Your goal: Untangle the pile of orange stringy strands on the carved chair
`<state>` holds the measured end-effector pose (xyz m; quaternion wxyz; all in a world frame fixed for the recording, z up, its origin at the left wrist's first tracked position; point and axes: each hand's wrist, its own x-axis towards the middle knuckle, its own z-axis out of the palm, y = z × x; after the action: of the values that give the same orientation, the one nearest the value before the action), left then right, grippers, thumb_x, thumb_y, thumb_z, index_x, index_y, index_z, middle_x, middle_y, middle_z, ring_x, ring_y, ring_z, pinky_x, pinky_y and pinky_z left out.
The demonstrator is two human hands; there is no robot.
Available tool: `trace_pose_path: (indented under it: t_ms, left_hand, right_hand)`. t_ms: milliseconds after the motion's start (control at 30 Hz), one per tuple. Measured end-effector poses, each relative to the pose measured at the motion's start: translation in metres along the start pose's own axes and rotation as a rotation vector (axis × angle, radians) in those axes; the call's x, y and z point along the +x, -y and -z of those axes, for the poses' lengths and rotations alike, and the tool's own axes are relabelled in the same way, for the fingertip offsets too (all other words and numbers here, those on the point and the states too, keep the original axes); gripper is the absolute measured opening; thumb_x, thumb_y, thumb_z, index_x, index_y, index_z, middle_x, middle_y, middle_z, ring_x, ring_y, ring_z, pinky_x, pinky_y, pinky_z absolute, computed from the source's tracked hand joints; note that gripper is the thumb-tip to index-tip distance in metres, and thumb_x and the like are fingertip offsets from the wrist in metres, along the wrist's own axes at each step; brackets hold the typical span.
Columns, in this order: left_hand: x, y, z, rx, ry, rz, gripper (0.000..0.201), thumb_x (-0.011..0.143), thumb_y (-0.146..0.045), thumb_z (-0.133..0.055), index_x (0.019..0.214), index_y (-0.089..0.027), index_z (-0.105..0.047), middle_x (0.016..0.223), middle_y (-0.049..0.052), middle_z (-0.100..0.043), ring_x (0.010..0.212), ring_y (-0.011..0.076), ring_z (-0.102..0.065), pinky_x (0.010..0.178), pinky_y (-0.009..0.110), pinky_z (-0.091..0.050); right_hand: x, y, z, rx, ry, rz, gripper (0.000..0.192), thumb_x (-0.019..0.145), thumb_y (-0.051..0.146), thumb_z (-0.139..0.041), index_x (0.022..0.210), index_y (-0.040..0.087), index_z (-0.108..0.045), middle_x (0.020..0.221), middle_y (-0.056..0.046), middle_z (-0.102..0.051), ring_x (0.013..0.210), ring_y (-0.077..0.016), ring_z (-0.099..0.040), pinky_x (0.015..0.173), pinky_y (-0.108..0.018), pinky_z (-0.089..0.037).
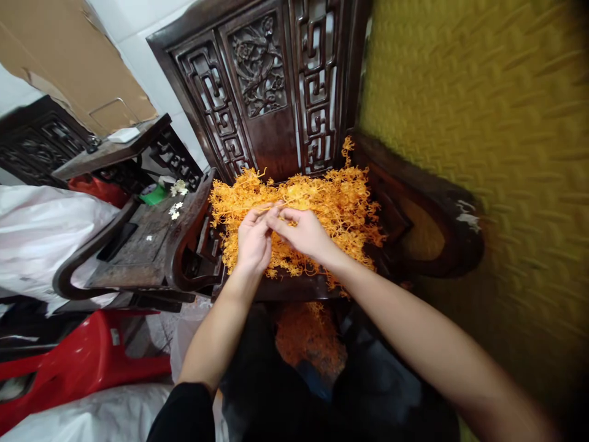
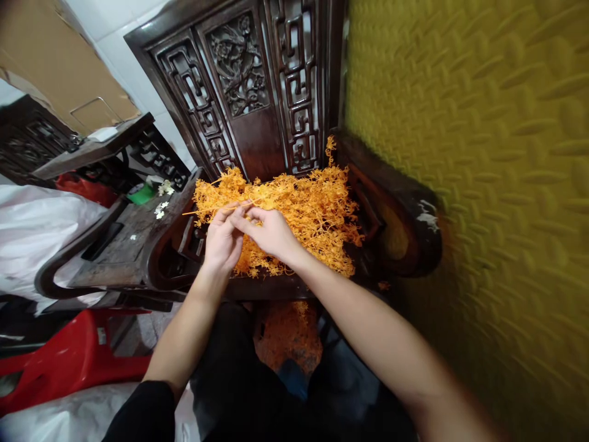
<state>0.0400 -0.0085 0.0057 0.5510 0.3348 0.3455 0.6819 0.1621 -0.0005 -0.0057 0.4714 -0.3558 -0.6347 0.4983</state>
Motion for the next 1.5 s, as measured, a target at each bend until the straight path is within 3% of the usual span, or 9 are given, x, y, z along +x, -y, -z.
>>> trace_pose_path:
  t_ms: [133,333,533,633,733,867,1067,1233,1500]
  left_hand:
    - [-0.001,-0.001,-0.006,-0.063,-0.069,0.018,0.015,0.074,-0.012,-0.080,0.085,-0.014,-0.069,0.089,0.004,-0.077,0.092,0.0135,-0.073,0.094,0.028,-0.051]
    - [0.003,0.004,-0.010,-0.065,-0.164,0.001,0.017,0.070,-0.011,-0.081,0.081,-0.014,-0.068,0.085,0.004,-0.076,0.091,0.0154,-0.073,0.093,0.030,-0.050]
    - [0.047,-0.013,0.023,0.014,-0.405,-0.172,0.013,0.077,-0.012,-0.075,0.084,-0.017,-0.065,0.080,0.000,-0.074,0.083,0.0109,-0.070,0.073,0.023,-0.048]
    - [0.050,-0.019,0.035,0.128,-0.279,-0.077,0.019,0.076,-0.020,-0.079,0.087,-0.017,-0.063,0.090,0.003,-0.076,0.094,0.0161,-0.073,0.075,0.026,-0.050]
    - [0.035,-0.016,0.033,0.208,-0.062,-0.045,0.025,0.076,-0.027,-0.079,0.082,-0.018,-0.056,0.113,0.009,-0.077,0.112,0.0241,-0.071,0.082,0.032,-0.053]
    - [0.025,-0.014,0.029,0.206,0.002,-0.106,0.024,0.084,-0.029,-0.071,0.084,-0.021,-0.048,0.109,0.010,-0.079,0.117,0.0267,-0.071,0.086,0.036,-0.055]
    - [0.028,-0.013,0.036,0.185,0.049,-0.140,0.032,0.083,-0.034,-0.078,0.092,-0.020,-0.050,0.097,0.009,-0.079,0.103,0.0271,-0.076,0.091,0.040,-0.056]
    - [0.017,-0.011,0.027,0.214,0.173,-0.101,0.036,0.080,-0.037,-0.083,0.095,-0.020,-0.054,0.099,0.009,-0.079,0.097,0.0249,-0.077,0.085,0.037,-0.059]
    - [0.010,-0.017,0.028,0.501,0.121,-0.201,0.041,0.064,-0.028,-0.093,0.087,-0.018,-0.062,0.066,-0.003,-0.069,0.059,0.0097,-0.066,0.059,0.020,-0.053]
  right_hand:
    - [-0.002,-0.005,-0.004,0.027,-0.006,0.142,0.050,0.094,0.059,-0.059,0.064,0.019,-0.056,0.056,0.003,-0.051,0.051,-0.0101,-0.045,0.052,-0.026,-0.034]
    - [0.002,-0.001,-0.002,0.026,0.055,0.052,0.048,0.094,0.054,-0.060,0.061,0.020,-0.053,0.047,0.005,-0.050,0.040,-0.0092,-0.044,0.046,-0.025,-0.033]
    - [-0.018,0.018,-0.003,-0.113,0.034,0.187,0.043,0.095,0.036,-0.057,0.056,0.018,-0.055,0.051,0.002,-0.053,0.049,-0.0089,-0.047,0.055,-0.026,-0.037]
    - [-0.018,0.015,0.005,0.031,0.077,0.048,0.031,0.092,0.035,-0.059,0.069,0.015,-0.067,0.060,-0.001,-0.065,0.046,-0.0089,-0.054,0.050,-0.026,-0.038]
    - [-0.005,0.005,0.019,0.278,-0.055,-0.115,0.021,0.084,0.026,-0.062,0.094,0.011,-0.073,0.078,-0.009,-0.074,0.055,-0.0141,-0.066,0.040,-0.024,-0.031]
    - [0.008,-0.002,0.037,0.430,-0.193,-0.171,0.029,0.075,0.020,-0.070,0.102,0.011,-0.073,0.095,-0.013,-0.076,0.068,-0.0156,-0.069,0.039,-0.022,-0.025]
    - [0.008,-0.006,0.052,0.202,-0.099,-0.190,0.038,0.083,0.056,-0.073,0.080,0.018,-0.072,0.050,0.004,-0.048,0.041,-0.0073,-0.037,0.042,-0.026,-0.021]
    - [0.007,-0.010,0.036,0.009,0.187,-0.104,0.053,0.088,0.066,-0.064,0.064,0.019,-0.059,0.050,0.005,-0.044,0.046,-0.0092,-0.038,0.050,-0.029,-0.029]
    - [0.008,-0.010,0.021,-0.241,0.062,0.107,0.042,0.093,0.048,-0.060,0.064,0.017,-0.060,0.060,0.002,-0.051,0.060,-0.0115,-0.045,0.061,-0.029,-0.032]
